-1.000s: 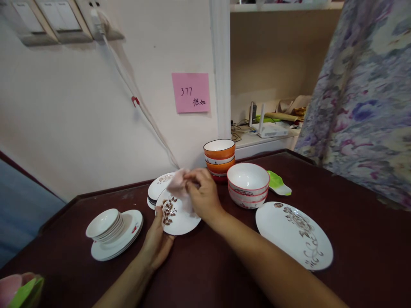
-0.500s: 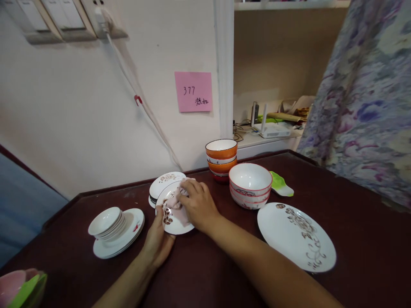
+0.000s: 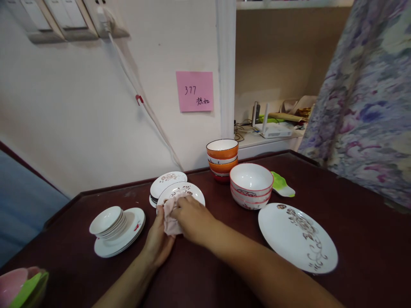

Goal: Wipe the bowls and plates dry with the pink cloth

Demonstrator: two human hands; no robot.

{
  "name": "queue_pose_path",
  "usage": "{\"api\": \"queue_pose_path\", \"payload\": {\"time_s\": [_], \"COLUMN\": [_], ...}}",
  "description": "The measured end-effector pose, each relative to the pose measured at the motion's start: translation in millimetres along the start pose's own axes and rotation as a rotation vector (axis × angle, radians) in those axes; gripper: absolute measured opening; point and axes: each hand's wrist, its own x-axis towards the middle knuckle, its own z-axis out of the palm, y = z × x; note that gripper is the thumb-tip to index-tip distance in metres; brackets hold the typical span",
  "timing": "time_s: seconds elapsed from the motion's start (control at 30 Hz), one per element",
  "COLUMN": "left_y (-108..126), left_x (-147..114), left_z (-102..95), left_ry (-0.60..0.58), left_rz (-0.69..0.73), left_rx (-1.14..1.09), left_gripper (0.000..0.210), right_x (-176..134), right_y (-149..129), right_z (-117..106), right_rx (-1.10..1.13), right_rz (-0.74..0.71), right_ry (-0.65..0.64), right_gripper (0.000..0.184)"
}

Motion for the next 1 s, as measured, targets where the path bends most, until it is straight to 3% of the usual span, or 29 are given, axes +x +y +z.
{"api": "queue_pose_path", "payload": {"time_s": [0.17,0.33,0.47,0.57,0.77,0.87,1.0], "left_y": [0.5,-5.2,-7.7,-7.0,-5.3,-4.4,-4.2], "left_x": [-6.3,-8.2,-6.9,-5.1,-4.8,-6.4,-6.7], "left_z": [2.0,2.7,2.0,1.5,-0.3,-1.8,-0.6], "left_ry": [-0.042,-0.073,-0.096,-0.049,-0.028,-0.015,-0.037], "left_rz": [-0.055,-0.046,-0.059,-0.010,-0.044,-0.135,-0.099], "left_rx": [0.019,0.010,0.030,0.051,0.036,0.029,0.013], "left_gripper": [0.047,0.048,0.056,0.054,0.057,0.059,0.057], "right_x": [2.5,6.4,8.7,5.6,-3.3,-1.9,4.7], "right_y": [-11.9,1.7,6.2,0.3,-17.9,-18.1,-8.0], "right_z": [12.9,7.4,-4.9,-13.5,-18.9,-13.7,-4.8], "right_rx": [0.031,-0.038,-0.190,-0.248,-0.139,0.035,0.080], "right_rz": [-0.079,-0.061,0.150,0.290,0.120,-0.022,-0.078], "right_ry": [0.117,0.220,0.061,-0.076,-0.272,-0.165,0.050], "right_gripper": [0.016,0.021,0.026,0.027,0.020,0.017,0.017]}}
